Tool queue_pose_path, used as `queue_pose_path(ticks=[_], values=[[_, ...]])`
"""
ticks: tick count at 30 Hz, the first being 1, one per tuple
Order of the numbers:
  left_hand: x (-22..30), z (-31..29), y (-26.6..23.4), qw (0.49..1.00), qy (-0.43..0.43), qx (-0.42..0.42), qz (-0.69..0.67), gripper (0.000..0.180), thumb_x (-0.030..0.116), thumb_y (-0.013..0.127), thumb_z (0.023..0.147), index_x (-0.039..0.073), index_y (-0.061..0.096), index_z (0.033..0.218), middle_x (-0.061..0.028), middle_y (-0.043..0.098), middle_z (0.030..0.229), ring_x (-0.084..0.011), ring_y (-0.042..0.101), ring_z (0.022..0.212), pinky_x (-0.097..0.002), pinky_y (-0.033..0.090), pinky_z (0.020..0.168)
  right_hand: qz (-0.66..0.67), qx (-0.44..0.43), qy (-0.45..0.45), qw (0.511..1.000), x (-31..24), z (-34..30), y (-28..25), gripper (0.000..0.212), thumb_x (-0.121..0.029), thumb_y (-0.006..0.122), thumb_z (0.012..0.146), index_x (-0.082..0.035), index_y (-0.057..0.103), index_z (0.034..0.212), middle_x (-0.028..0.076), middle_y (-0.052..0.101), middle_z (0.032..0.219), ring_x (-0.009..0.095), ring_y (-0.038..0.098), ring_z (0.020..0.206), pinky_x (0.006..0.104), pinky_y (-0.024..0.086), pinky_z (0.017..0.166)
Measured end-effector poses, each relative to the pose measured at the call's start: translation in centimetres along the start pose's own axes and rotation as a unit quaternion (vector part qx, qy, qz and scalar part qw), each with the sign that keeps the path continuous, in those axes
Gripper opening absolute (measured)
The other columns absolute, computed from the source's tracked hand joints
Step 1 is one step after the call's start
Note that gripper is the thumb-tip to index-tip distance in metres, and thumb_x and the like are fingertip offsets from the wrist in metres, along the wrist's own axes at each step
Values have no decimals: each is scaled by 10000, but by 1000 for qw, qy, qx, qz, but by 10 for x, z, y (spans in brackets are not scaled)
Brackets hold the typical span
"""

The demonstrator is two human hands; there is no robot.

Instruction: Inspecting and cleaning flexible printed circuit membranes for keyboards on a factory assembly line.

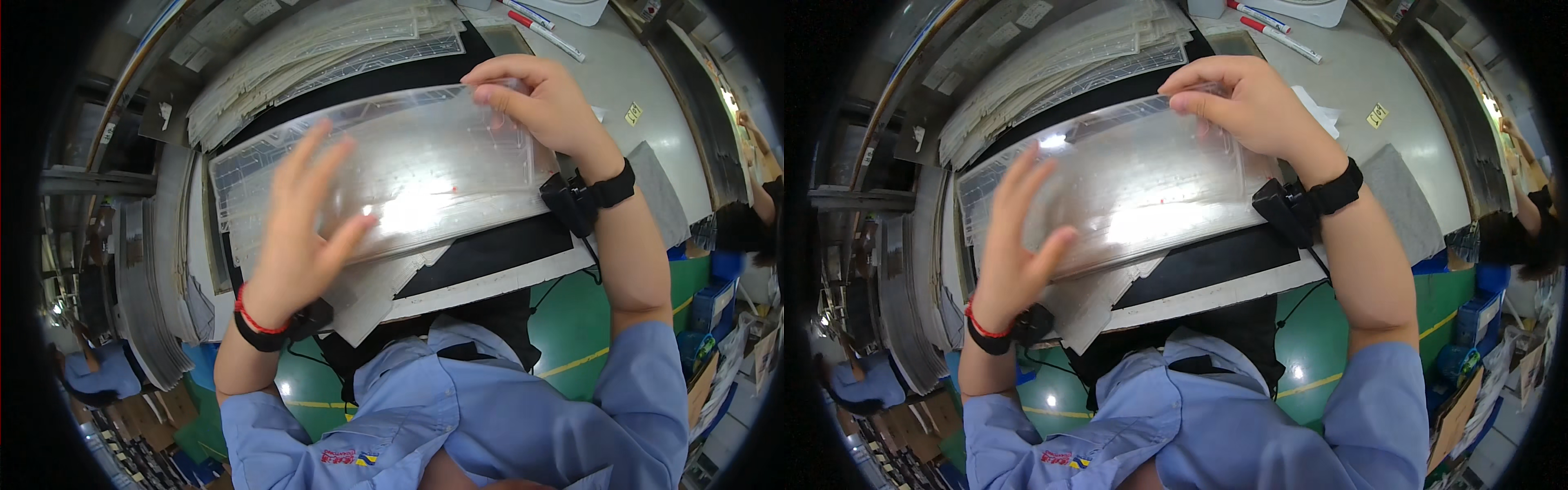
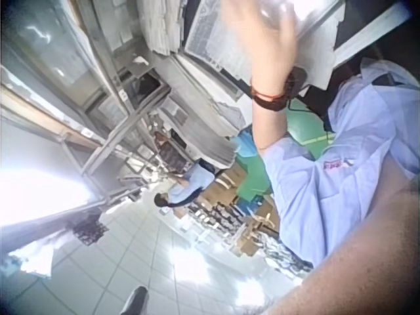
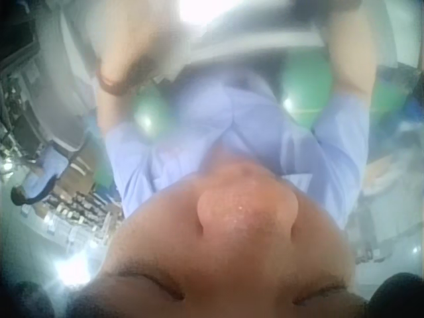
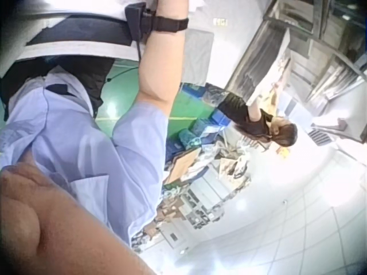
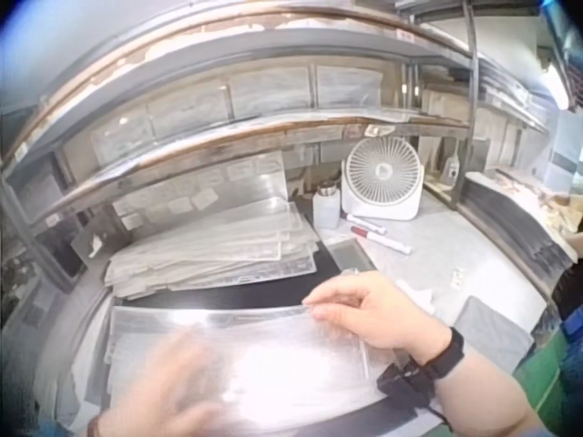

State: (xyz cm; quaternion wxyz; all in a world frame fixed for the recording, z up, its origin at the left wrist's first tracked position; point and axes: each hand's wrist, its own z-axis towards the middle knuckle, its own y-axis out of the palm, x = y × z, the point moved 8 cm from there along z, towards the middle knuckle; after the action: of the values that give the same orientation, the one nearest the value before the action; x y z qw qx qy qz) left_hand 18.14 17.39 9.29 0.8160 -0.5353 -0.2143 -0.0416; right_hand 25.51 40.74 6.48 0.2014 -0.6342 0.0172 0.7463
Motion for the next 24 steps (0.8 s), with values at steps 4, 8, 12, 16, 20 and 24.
queue_pose_path(ticks=[4,8,12,16,20,24], values=[[-9,6,-43,978,13,146,147,718,150,777,737,82,457,1376,-175,342,1477,-371,344,1350,-459,263,1113,-74,73,-212,972,-26,-5,-15,140,-40,675,847,-26,712,981,46,670,876,124,618,749,233,491,677],[-7,0,-61,951,-12,166,263,401,78,727,785,98,622,1171,-123,561,1252,-302,488,1242,-438,245,1120,-93,27,-337,936,-50,-14,-7,150,-52,734,789,-28,728,937,71,685,880,156,634,768,249,493,686],[-7,-15,-61,973,-40,104,202,137,-41,660,778,37,672,889,-85,641,934,-267,623,933,-376,426,924,-56,-161,-239,956,-40,-19,17,217,-150,762,779,-41,729,964,77,705,860,166,651,787,280,504,690],[-11,-32,-51,987,-72,-5,143,140,-74,652,732,7,641,847,-119,622,890,-300,616,868,-356,482,772,52,-222,-86,970,-30,-20,31,248,-224,701,839,-42,716,1008,57,689,821,145,630,746,256,490,686],[-23,-49,-37,980,-80,-135,120,179,-31,674,734,14,657,907,-134,634,953,-321,610,919,-371,480,813,-103,-119,-42,987,-16,-11,22,228,-243,673,860,-53,709,980,37,665,791,114,597,714,239,471,663],[-13,-44,-26,983,-74,-162,33,303,59,712,753,32,649,1048,-141,628,1070,-333,586,1007,-391,465,874,-200,-117,-42,972,-7,-7,29,178,-209,678,854,-50,698,932,31,658,807,102,584,720,245,468,661]])
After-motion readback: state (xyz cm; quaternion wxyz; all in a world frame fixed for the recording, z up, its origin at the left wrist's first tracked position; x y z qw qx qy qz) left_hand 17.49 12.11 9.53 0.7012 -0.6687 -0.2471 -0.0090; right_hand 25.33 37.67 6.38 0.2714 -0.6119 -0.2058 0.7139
